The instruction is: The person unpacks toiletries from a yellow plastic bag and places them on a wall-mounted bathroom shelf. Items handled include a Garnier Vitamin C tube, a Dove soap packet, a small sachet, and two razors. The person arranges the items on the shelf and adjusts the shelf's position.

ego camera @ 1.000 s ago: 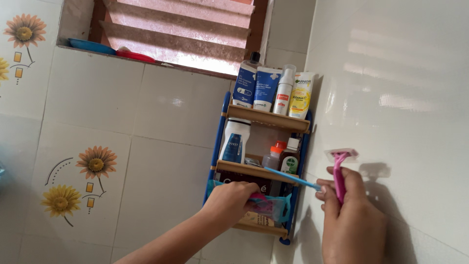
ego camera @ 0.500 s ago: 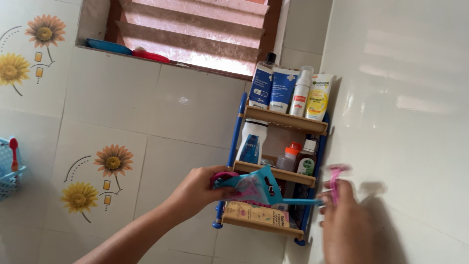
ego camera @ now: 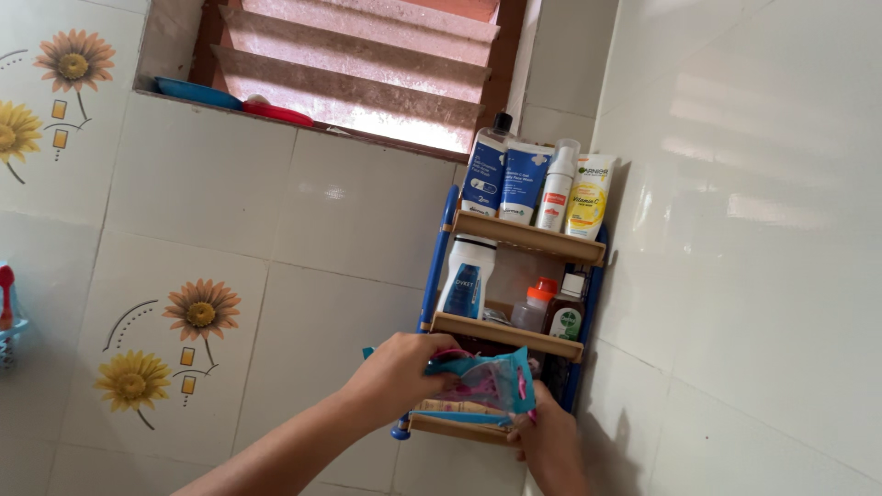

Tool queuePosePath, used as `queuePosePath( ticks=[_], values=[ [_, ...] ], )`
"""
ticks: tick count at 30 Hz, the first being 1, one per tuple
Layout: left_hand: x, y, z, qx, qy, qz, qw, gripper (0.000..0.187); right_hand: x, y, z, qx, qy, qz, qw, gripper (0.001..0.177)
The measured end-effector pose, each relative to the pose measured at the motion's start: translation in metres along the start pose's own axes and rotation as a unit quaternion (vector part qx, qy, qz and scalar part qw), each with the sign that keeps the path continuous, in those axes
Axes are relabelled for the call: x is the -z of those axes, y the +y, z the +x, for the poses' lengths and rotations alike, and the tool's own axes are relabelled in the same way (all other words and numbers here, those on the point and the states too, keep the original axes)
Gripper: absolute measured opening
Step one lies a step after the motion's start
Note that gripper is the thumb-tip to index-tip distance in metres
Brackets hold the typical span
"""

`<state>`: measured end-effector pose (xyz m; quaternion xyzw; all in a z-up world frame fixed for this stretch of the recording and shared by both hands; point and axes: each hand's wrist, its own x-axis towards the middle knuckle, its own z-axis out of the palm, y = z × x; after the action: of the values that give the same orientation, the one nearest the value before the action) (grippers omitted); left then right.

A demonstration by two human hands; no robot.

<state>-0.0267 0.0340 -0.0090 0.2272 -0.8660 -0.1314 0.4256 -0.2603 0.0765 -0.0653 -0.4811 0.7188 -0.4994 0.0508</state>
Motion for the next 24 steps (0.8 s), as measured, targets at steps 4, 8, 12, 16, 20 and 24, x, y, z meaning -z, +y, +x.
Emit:
queuePosePath(
  ticks=[4, 8, 12, 16, 20, 24],
  values=[
    [-0.017, -0.001, 0.012, -0.003, 0.002, 0.034, 0.999, 0.038, -0.005, 0.02, 0.016, 0.006, 0.007, 0.119, 0.993, 0.033],
    [-0.033, 0.0, 0.017, -0.002, -0.007, 0.048, 0.999, 0.036, -0.004, 0.037, 0.023, 0.009, 0.021, 0.179, 0.984, 0.037],
    [-0.047, 0.005, 0.029, 0.023, -0.031, 0.061, 0.997, 0.036, 0.011, 0.034, 0.015, 0.053, 0.086, -0.113, 0.988, 0.033],
    [-0.052, 0.005, 0.039, -0.015, 0.007, 0.079, 0.997, 0.033, 0.021, 0.029, 0.01, 0.122, 0.133, -0.177, 0.968, 0.035],
    [-0.042, 0.003, 0.049, -0.029, 0.001, 0.067, 0.997, 0.035, 0.015, 0.037, 0.015, 0.142, 0.085, -0.152, 0.974, 0.031],
    [-0.046, -0.001, 0.047, -0.023, -0.02, 0.061, 0.998, 0.035, 0.006, 0.055, 0.029, 0.179, 0.048, -0.151, 0.971, 0.029]
  ],
)
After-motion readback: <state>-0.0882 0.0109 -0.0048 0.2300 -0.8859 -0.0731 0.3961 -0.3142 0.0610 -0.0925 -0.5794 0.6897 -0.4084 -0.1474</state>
